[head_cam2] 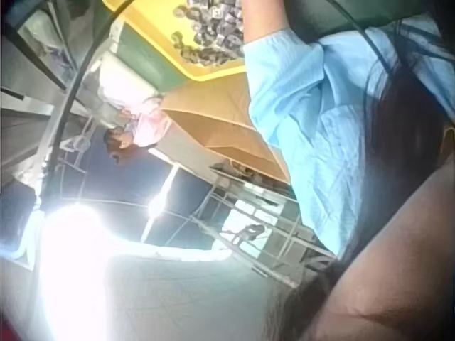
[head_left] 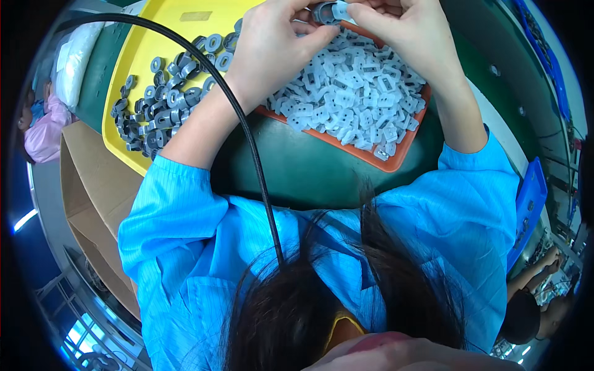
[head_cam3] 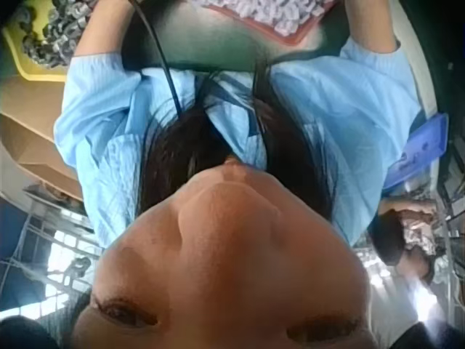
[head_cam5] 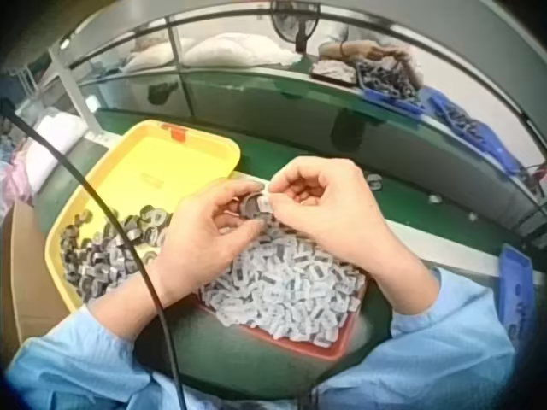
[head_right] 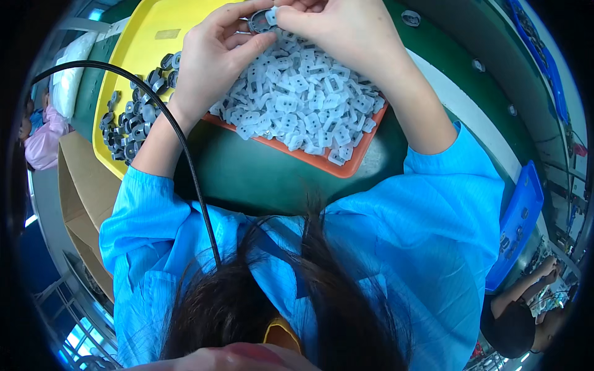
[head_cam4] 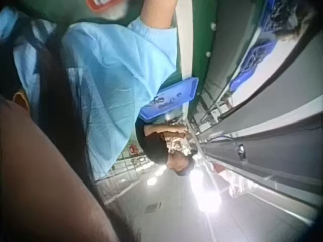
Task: The person assembles small grey plastic circular components into white plastic bases by hand.
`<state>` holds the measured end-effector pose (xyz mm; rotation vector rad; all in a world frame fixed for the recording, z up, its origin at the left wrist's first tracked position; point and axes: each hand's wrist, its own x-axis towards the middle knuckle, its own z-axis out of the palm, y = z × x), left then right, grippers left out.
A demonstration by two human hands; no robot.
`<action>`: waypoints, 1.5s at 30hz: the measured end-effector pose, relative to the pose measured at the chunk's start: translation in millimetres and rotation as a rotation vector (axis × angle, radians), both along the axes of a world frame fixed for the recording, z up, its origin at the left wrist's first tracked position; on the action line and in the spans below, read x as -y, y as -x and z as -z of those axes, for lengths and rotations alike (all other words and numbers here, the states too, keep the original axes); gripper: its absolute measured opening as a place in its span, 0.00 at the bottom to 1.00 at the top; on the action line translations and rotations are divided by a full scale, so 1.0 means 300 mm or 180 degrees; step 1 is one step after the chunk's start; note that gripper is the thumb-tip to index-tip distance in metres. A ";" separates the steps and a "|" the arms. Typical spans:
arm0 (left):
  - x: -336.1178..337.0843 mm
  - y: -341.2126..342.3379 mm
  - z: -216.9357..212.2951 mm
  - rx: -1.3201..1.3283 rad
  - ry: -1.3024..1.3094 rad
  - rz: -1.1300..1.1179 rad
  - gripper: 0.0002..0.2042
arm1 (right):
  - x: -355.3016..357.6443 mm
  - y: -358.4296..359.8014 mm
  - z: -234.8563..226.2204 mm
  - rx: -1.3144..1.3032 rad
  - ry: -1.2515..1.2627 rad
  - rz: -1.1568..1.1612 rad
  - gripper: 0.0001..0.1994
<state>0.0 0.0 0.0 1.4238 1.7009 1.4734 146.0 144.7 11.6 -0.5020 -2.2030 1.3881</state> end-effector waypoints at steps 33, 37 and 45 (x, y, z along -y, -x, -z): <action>0.006 0.034 0.008 -0.1635 -0.1065 -0.0275 0.19 | -0.061 0.020 0.103 -0.0524 0.2293 -0.1103 0.11; 0.015 0.071 -0.016 -0.1387 -0.0672 0.0414 0.20 | -0.077 0.002 0.044 -0.0006 0.2318 -0.1441 0.11; 0.003 0.063 0.003 -0.1570 -0.0587 0.0497 0.22 | 0.014 0.022 0.029 0.0261 0.0902 -0.0755 0.07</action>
